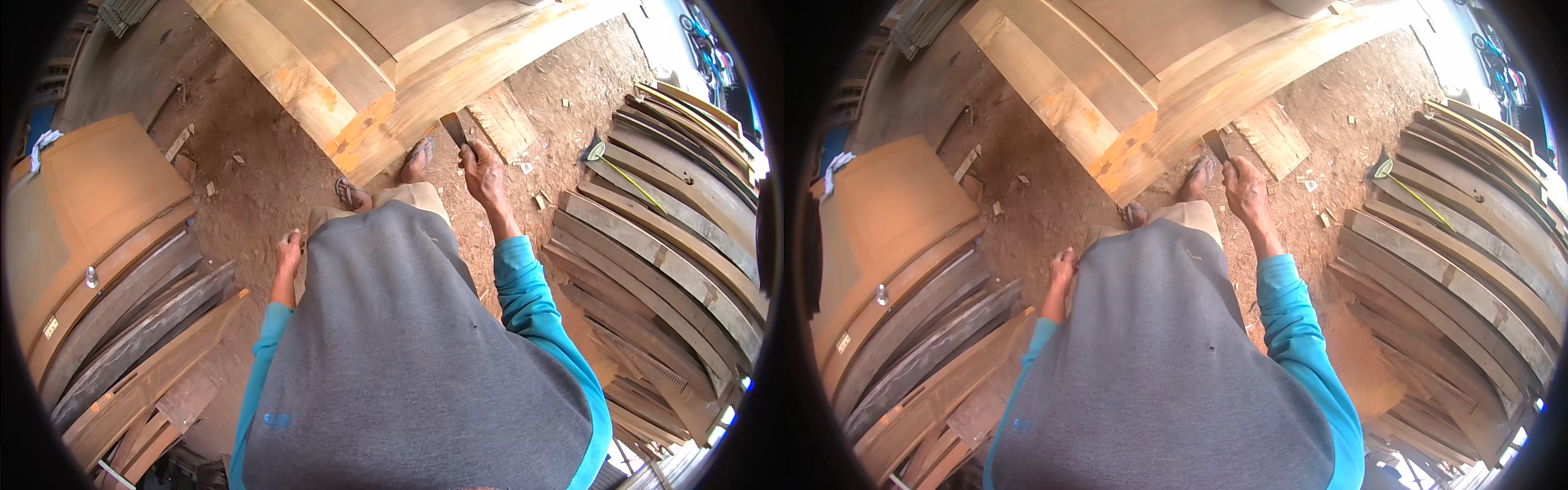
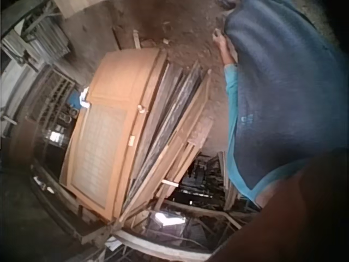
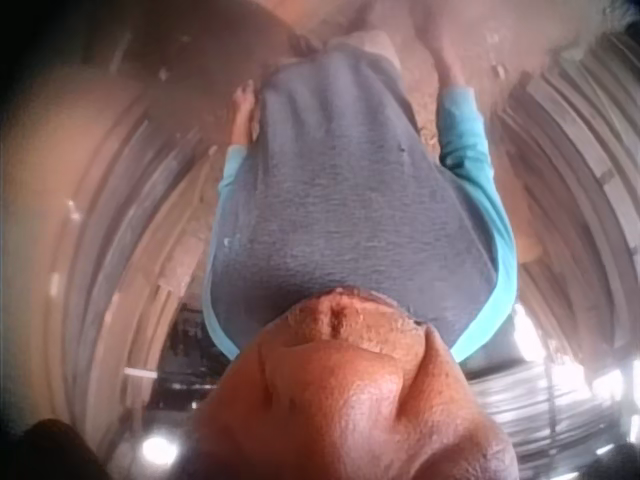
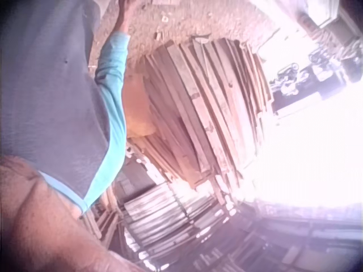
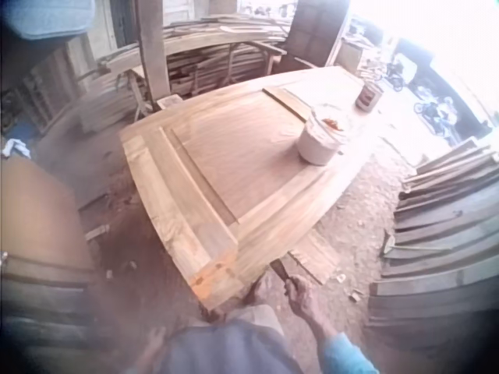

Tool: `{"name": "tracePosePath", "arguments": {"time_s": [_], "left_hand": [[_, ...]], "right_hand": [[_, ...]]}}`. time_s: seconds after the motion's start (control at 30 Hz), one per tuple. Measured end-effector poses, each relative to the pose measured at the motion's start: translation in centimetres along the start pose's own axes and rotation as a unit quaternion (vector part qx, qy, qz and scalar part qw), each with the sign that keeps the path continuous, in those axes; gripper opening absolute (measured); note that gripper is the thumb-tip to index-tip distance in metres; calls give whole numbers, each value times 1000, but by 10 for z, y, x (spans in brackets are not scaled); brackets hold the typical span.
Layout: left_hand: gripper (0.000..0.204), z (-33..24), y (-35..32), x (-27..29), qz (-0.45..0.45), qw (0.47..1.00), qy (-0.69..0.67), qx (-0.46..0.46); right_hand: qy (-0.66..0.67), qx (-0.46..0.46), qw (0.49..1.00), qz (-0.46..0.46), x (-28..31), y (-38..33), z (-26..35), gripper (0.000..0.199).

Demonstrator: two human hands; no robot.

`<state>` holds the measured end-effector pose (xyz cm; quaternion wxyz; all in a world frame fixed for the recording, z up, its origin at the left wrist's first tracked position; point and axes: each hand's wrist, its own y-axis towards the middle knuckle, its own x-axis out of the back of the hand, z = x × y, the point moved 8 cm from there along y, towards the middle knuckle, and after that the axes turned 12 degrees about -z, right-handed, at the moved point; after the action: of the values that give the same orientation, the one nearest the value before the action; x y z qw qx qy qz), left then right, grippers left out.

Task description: The person applies wood putty onto a wooden door, scooping putty from a bucket with a scraper and spreading it across the door's surface and joints.

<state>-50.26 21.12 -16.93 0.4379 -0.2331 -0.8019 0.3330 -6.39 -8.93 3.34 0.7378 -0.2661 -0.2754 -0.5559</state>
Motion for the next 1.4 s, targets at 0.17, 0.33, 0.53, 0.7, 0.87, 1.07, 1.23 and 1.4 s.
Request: {"name": "tracePosePath", "arguments": {"time_s": [0.17, 0.33, 0.53, 0.7, 0.87, 1.07, 1.23, 1.4], "left_hand": [[55, 24, 11, 2, -17, 998, -63, 4], [55, 28, 3, 5, -29, 999, -25, 4], [56, 39, -1, -8, -2, 999, -33, 19], [56, 30, -3, -9, -16, 997, -70, 14], [51, 37, 1, -6, -27, 994, -101, 17], [48, 52, 4, -8, -24, 996, -73, 37], [48, 55, 2, -17, -14, 993, -106, 56], [47, 54, 9, -18, -16, 993, -119, 21]], "right_hand": [[1, -8, 997, 71, -26, -14, -9, 25], [17, 5, 991, 130, -44, -16, 26, 23], [4, 163, 986, 35, -44, 38, 87, 20], [-60, 203, 977, 37, -56, 55, 97, 20], [-152, 234, 959, 51, -61, 53, 116, 18], [-246, 319, 906, 131, -69, 54, 128, 14], [-226, 327, 908, 134, -60, 67, 145, 16], [-288, 305, 896, 147, -74, 93, 138, 22]]}}
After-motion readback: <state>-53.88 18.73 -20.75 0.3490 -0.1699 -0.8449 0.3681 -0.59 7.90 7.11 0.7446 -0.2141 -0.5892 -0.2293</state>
